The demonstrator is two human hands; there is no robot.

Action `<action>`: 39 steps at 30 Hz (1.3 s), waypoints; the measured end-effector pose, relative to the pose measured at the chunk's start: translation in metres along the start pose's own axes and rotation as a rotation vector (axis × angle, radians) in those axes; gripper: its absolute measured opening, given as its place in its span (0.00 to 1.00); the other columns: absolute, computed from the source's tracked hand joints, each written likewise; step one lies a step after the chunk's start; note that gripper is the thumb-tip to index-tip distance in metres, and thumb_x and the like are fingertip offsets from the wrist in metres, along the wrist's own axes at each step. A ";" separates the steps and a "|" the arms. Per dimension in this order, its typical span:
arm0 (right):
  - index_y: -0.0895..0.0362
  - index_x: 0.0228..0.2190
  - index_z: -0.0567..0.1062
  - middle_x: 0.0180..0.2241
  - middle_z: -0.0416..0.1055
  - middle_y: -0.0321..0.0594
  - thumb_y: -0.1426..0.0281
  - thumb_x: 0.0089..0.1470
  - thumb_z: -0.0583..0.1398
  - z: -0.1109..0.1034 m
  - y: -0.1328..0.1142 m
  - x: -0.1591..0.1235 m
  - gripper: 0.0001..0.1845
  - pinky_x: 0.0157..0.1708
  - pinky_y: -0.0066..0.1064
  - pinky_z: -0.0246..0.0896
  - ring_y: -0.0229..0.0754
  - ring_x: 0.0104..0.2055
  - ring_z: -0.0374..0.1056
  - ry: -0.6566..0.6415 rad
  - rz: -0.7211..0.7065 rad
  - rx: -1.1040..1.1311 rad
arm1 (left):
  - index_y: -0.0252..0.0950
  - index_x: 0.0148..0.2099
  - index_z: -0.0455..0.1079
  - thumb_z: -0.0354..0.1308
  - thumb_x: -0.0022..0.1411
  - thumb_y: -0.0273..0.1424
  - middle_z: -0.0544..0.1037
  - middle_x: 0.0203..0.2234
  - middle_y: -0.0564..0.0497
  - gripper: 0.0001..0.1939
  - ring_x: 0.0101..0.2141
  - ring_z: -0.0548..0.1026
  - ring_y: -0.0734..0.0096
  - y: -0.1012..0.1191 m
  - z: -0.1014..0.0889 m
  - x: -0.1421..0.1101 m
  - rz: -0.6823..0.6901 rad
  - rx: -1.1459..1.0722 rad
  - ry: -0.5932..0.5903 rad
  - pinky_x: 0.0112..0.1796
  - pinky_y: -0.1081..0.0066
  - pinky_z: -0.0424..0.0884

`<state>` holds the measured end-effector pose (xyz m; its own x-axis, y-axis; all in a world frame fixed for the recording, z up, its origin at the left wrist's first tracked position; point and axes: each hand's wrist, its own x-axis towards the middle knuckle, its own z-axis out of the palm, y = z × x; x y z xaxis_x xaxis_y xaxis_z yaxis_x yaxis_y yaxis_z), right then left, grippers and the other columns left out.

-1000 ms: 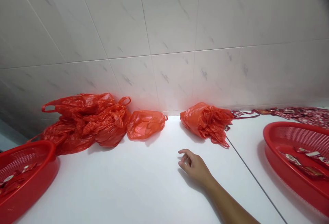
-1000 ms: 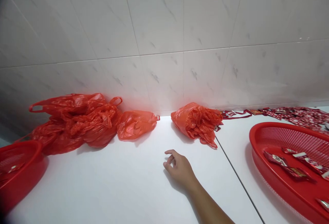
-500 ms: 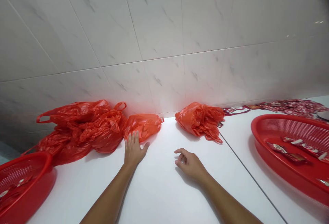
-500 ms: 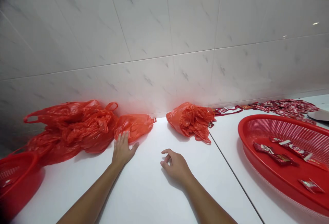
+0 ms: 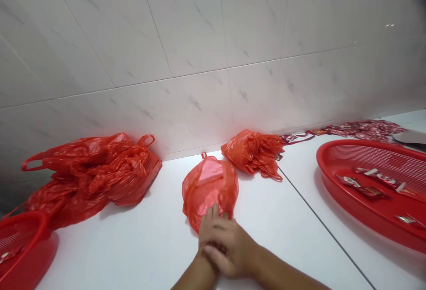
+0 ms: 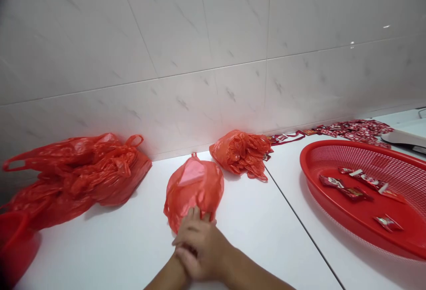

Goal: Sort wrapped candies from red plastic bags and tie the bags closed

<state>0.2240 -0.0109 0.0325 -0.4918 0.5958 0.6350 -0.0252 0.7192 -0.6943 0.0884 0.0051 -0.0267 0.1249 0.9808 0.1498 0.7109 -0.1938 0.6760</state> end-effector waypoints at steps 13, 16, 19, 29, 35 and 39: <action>0.57 0.30 0.81 0.28 0.76 0.46 0.65 0.65 0.56 -0.039 0.054 0.001 0.17 0.34 0.40 0.66 0.48 0.30 0.71 0.133 0.729 -0.501 | 0.42 0.42 0.82 0.65 0.63 0.39 0.84 0.37 0.40 0.09 0.37 0.81 0.46 0.043 -0.021 -0.018 0.348 0.316 -0.134 0.50 0.44 0.72; 0.57 0.22 0.77 0.24 0.75 0.47 0.65 0.63 0.58 -0.042 0.049 0.002 0.19 0.29 0.39 0.60 0.48 0.26 0.68 0.000 0.867 -0.556 | 0.40 0.29 0.74 0.62 0.65 0.35 0.79 0.24 0.49 0.11 0.25 0.77 0.60 0.046 -0.017 -0.025 0.468 0.329 -0.141 0.38 0.57 0.76; 0.57 0.26 0.81 0.30 0.80 0.51 0.67 0.64 0.57 -0.041 0.041 0.004 0.17 0.36 0.41 0.65 0.54 0.33 0.73 -0.231 0.860 -0.589 | 0.39 0.29 0.70 0.53 0.68 0.26 0.77 0.22 0.52 0.14 0.22 0.75 0.67 0.045 -0.016 -0.023 0.580 0.339 -0.052 0.31 0.64 0.74; 0.54 0.72 0.63 0.56 0.78 0.54 0.59 0.66 0.56 -0.045 0.028 -0.002 0.36 0.52 0.48 0.69 0.60 0.52 0.77 -0.437 0.826 -0.350 | 0.36 0.42 0.78 0.51 0.71 0.27 0.83 0.33 0.45 0.13 0.32 0.82 0.61 0.032 -0.058 0.003 0.543 0.490 0.356 0.34 0.65 0.78; 0.43 0.76 0.48 0.69 0.64 0.54 0.55 0.63 0.60 -0.046 0.017 -0.001 0.47 0.58 0.55 0.66 0.67 0.62 0.72 -0.518 0.869 -0.297 | 0.42 0.50 0.80 0.57 0.73 0.40 0.86 0.42 0.50 0.14 0.39 0.84 0.62 0.054 -0.112 -0.005 0.145 0.109 -0.113 0.40 0.66 0.82; 0.43 0.76 0.49 0.70 0.64 0.52 0.53 0.62 0.61 -0.048 0.020 -0.003 0.47 0.61 0.55 0.64 0.66 0.64 0.69 -0.500 0.879 -0.259 | 0.45 0.54 0.80 0.58 0.72 0.43 0.85 0.46 0.50 0.15 0.43 0.83 0.61 0.040 -0.129 -0.013 0.171 0.098 -0.057 0.46 0.65 0.81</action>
<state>0.2662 0.0190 0.0331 -0.5522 0.7727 -0.3130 0.6747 0.1937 -0.7122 0.0260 -0.0182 0.0919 0.2864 0.9340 0.2136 0.7395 -0.3573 0.5705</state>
